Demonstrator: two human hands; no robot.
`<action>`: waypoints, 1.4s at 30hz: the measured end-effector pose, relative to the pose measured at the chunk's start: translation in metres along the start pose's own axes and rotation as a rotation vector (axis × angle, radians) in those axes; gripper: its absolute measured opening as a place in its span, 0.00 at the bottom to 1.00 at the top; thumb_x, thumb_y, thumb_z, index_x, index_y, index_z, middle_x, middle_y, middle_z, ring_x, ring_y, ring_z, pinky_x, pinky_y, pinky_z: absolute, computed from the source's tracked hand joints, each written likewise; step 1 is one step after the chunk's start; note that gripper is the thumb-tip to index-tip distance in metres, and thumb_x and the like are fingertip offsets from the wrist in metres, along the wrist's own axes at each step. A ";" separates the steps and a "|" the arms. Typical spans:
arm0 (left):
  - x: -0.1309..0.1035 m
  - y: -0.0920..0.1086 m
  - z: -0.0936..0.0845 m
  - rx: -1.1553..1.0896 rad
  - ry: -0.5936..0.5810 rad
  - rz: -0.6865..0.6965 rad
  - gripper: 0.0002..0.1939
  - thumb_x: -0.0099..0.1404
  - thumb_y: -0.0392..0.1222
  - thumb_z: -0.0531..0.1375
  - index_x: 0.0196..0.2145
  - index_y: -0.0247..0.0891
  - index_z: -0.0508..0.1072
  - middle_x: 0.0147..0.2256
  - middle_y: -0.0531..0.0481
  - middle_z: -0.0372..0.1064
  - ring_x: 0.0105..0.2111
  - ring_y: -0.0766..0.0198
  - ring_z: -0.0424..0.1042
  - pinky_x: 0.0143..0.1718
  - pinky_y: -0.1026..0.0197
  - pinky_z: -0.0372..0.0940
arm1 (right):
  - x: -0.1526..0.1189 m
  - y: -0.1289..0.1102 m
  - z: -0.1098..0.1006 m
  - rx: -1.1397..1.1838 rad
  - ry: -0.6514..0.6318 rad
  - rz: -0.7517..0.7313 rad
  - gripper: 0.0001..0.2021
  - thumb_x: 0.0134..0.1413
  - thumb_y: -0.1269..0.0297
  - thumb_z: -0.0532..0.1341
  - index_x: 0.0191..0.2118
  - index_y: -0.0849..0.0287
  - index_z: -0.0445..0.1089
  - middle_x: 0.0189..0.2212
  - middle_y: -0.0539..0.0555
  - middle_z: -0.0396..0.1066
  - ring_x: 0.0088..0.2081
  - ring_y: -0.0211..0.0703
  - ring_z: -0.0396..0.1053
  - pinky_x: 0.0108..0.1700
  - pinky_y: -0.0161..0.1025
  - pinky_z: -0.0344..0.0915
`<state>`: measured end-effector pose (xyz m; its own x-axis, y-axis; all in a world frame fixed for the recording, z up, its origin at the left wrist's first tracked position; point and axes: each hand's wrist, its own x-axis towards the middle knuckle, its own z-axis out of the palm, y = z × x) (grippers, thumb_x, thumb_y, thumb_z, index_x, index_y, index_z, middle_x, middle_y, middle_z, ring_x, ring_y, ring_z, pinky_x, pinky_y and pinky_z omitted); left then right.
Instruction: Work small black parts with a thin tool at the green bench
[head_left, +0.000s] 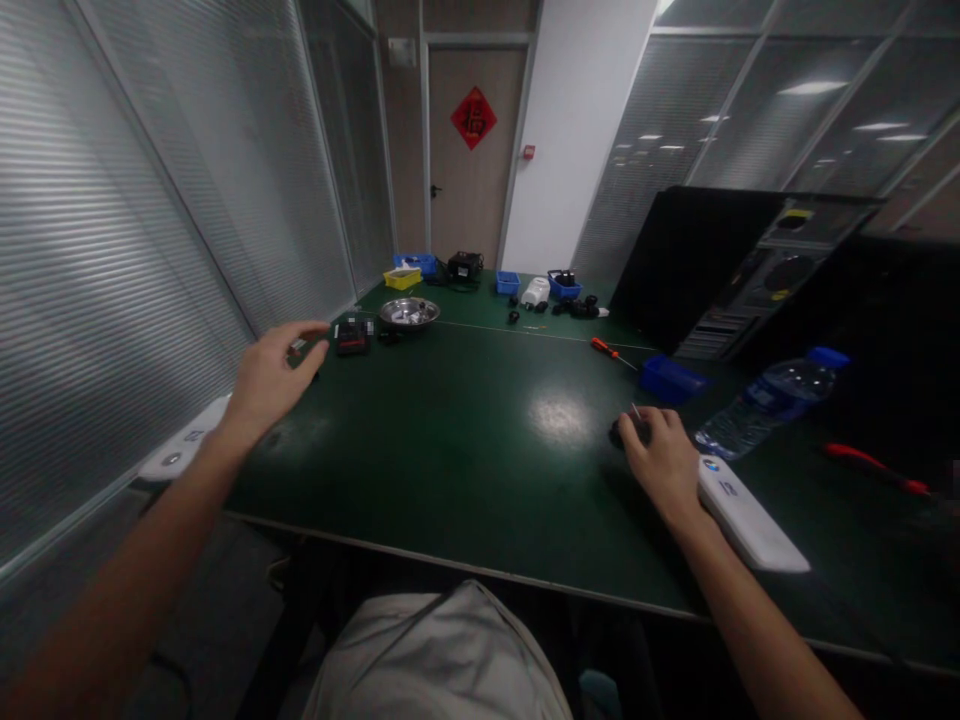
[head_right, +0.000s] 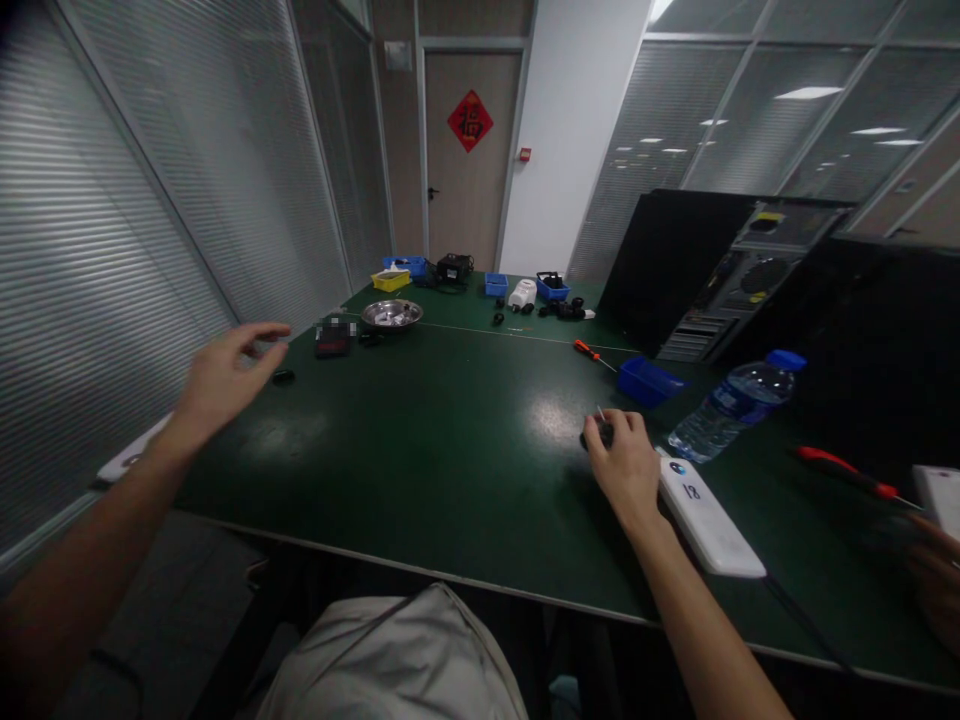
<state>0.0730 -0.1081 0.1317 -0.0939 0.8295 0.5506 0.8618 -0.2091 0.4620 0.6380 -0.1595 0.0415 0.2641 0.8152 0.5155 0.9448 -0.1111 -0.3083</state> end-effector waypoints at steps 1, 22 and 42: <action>0.006 -0.017 0.007 0.064 -0.068 -0.009 0.22 0.73 0.45 0.59 0.58 0.28 0.69 0.56 0.40 0.70 0.55 0.52 0.69 0.59 0.46 0.64 | -0.003 -0.008 0.001 0.026 -0.046 -0.047 0.21 0.69 0.46 0.50 0.50 0.56 0.72 0.50 0.60 0.70 0.45 0.54 0.73 0.45 0.45 0.67; -0.065 0.112 0.144 -0.483 -0.770 0.387 0.12 0.68 0.44 0.64 0.48 0.40 0.77 0.44 0.48 0.74 0.40 0.61 0.71 0.44 0.60 0.64 | -0.030 -0.123 0.029 0.327 -0.472 -0.588 0.12 0.71 0.56 0.55 0.44 0.51 0.75 0.41 0.51 0.73 0.37 0.41 0.71 0.37 0.36 0.61; -0.088 0.135 0.156 -0.556 -0.695 0.424 0.12 0.69 0.45 0.63 0.46 0.38 0.81 0.40 0.47 0.74 0.34 0.65 0.70 0.36 0.63 0.64 | -0.040 -0.110 0.015 0.278 -0.457 -0.608 0.10 0.68 0.59 0.57 0.40 0.54 0.75 0.37 0.51 0.72 0.35 0.40 0.70 0.35 0.36 0.56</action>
<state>0.2753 -0.1284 0.0377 0.6363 0.7118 0.2974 0.3826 -0.6259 0.6796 0.5201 -0.1714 0.0425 -0.4426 0.8459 0.2976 0.7986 0.5228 -0.2982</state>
